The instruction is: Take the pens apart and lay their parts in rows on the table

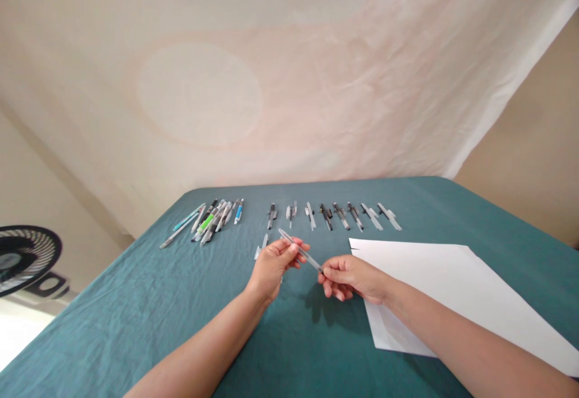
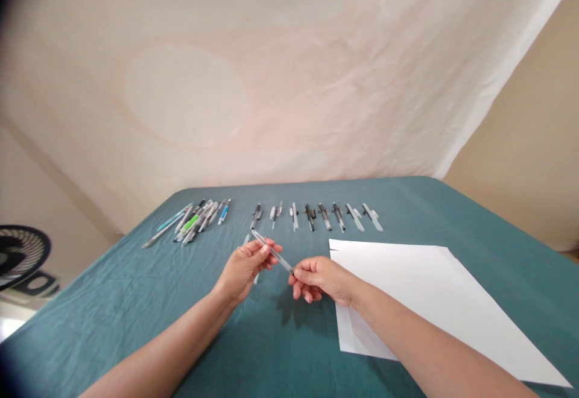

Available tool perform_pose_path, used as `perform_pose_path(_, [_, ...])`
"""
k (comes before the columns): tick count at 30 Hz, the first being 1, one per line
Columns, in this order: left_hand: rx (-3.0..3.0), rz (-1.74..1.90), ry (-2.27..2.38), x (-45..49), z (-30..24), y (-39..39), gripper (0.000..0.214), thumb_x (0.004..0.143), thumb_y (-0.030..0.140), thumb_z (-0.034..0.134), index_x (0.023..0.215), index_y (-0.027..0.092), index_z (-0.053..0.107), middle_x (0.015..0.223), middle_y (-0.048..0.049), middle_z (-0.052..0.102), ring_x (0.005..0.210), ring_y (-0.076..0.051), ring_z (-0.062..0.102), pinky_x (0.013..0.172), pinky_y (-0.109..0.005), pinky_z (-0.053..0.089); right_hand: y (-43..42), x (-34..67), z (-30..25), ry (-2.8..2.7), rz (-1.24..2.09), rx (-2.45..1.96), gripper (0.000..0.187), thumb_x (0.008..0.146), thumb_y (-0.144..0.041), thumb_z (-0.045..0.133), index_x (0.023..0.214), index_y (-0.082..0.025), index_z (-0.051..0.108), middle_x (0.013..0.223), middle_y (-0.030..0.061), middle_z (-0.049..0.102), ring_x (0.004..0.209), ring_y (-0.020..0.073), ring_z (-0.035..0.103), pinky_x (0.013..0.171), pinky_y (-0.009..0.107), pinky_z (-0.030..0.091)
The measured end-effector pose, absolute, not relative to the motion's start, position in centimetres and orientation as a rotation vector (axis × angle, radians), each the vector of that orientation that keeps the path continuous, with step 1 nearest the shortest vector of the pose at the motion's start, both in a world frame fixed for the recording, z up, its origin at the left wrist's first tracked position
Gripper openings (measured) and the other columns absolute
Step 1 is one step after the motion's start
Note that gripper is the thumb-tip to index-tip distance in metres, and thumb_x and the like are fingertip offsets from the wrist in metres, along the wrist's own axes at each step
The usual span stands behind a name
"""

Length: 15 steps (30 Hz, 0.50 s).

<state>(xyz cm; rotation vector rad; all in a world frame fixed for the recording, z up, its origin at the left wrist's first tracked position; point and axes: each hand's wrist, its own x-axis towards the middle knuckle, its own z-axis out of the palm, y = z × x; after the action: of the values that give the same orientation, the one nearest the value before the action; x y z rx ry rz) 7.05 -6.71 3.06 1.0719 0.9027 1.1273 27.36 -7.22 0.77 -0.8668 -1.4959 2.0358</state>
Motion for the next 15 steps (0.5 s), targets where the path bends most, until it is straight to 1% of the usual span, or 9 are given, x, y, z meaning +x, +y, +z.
perform_pose_path(4, [1.102,1.145,0.948,7.03,2.86,-6.65,0.028,0.077,0.032,0.061,0.095,0.011,0.059,0.094,-0.0112,0.067,0.065,-0.010,0.059,0.057,-0.020,0.043,-7.19,27.10,0.45,-1.595,1.884,-0.915,0.037,0.080,-0.048,0.054,0.085,-0.011,0.058,0.072,0.0063,0.066,0.048,0.0069,0.055,0.037,0.015,0.029])
perform_pose_path(8, [1.093,1.156,0.978,7.01,2.76,-6.69,0.029,0.076,0.032,0.062,0.096,0.011,0.059,0.094,-0.0113,0.067,0.065,-0.011,0.060,0.058,-0.020,0.044,-7.22,26.81,0.41,-1.615,1.758,-0.984,0.036,0.075,-0.047,0.060,0.085,-0.013,0.057,0.075,0.0057,0.066,0.050,0.0082,0.056,0.037,0.015,0.033])
perform_pose_path(10, [1.076,1.163,0.975,6.95,2.78,-6.67,0.030,0.076,0.033,0.062,0.096,0.011,0.059,0.095,-0.0114,0.067,0.067,-0.011,0.060,0.059,-0.020,0.044,-7.31,26.73,0.56,-1.569,1.788,-0.986,0.038,0.076,-0.049,0.059,0.089,-0.013,0.056,0.082,0.0065,0.066,0.050,0.0078,0.056,0.036,0.015,0.034])
perform_pose_path(12, [1.060,1.168,0.970,6.89,2.84,-6.62,0.030,0.075,0.033,0.063,0.096,0.011,0.059,0.096,-0.0111,0.066,0.067,-0.011,0.061,0.060,-0.020,0.045,-7.39,26.71,0.72,-1.550,1.858,-0.970,0.041,0.080,-0.052,0.051,0.093,-0.013,0.056,0.088,0.0083,0.066,0.049,0.0073,0.055,0.034,0.015,0.034])
perform_pose_path(14, [1.045,1.165,0.967,6.87,2.89,-6.59,0.031,0.074,0.033,0.064,0.096,0.012,0.060,0.096,-0.0107,0.067,0.067,-0.011,0.061,0.061,-0.021,0.046,-7.40,26.75,0.78,-1.570,1.881,-0.964,0.044,0.081,-0.053,0.048,0.091,-0.012,0.058,0.086,0.0089,0.066,0.049,0.0069,0.054,0.033,0.015,0.033])
perform_pose_path(15, [1.037,1.163,0.965,6.86,2.90,-6.58,0.031,0.074,0.033,0.064,0.096,0.012,0.060,0.095,-0.0105,0.067,0.066,-0.011,0.061,0.062,-0.022,0.046,-7.38,26.77,0.78,-1.577,1.863,-0.969,0.043,0.080,-0.053,0.050,0.088,-0.012,0.058,0.082,0.0081,0.066,0.048,0.0065,0.053,0.033,0.015,0.033])
